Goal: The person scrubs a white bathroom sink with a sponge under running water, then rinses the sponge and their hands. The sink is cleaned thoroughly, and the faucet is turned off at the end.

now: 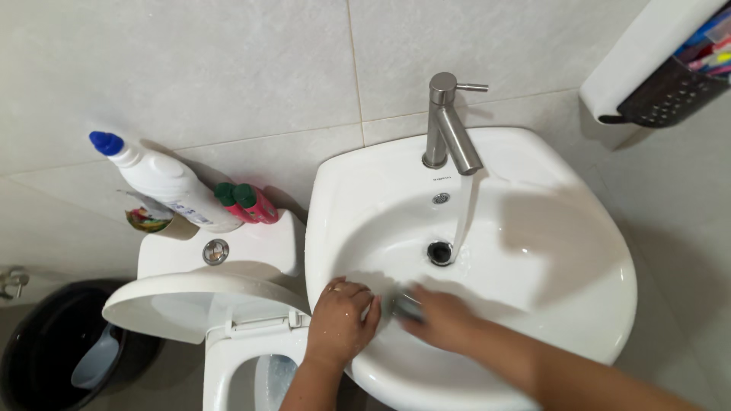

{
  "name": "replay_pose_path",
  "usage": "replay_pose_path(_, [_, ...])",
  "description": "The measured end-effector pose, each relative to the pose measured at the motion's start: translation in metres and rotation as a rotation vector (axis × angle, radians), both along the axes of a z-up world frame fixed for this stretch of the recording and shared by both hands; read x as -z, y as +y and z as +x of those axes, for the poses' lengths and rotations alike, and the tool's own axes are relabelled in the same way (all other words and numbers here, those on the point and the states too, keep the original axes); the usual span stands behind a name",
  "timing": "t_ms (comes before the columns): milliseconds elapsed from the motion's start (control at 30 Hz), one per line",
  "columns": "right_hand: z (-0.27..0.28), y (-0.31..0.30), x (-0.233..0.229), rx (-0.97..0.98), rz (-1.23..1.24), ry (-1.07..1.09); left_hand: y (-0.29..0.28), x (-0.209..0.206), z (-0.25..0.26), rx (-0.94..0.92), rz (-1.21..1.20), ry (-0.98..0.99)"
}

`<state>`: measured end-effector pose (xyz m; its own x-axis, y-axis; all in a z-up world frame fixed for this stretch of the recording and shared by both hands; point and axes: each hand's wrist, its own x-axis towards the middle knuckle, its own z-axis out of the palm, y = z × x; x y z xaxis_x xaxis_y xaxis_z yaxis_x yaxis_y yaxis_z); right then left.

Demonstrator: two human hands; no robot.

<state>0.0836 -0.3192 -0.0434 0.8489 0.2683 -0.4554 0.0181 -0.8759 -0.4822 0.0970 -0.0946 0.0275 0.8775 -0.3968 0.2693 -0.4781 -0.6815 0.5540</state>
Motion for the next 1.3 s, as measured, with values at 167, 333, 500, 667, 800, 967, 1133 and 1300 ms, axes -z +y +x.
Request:
replay_pose_path(167, [0.019,-0.137,-0.011,0.181,-0.466,-0.089,0.001,-0.002,0.004,-0.058,-0.045,0.030])
replay_pose_path(333, [0.084,-0.064,0.046,0.301,-0.238,-0.321,0.000,-0.001,0.011,-0.040,0.095,0.081])
replay_pose_path(500, [0.050,0.045,0.071,0.210,0.208,-0.496,0.001,-0.001,0.008,-0.022,-0.002,-0.061])
replay_pose_path(667, [0.105,0.010,0.035,0.566,0.396,-0.734,0.000,-0.002,0.009,-0.056,0.155,0.138])
replay_pose_path(800, [0.106,0.019,0.005,0.841,0.362,-0.928,0.000,0.005,0.012,-0.051,0.036,0.054])
replay_pose_path(967, [0.116,0.056,-0.031,0.394,0.117,-0.792,0.002,0.012,0.006,-0.126,-0.105,-0.112])
replay_pose_path(1133, [0.175,0.071,-0.075,0.397,-0.115,-0.478,0.000,0.015,0.009,-0.282,0.048,-0.128])
replay_pose_path(1300, [0.187,0.117,-0.070,0.050,-0.125,-0.471,0.002,0.021,0.011,-0.330,-0.035,-0.036])
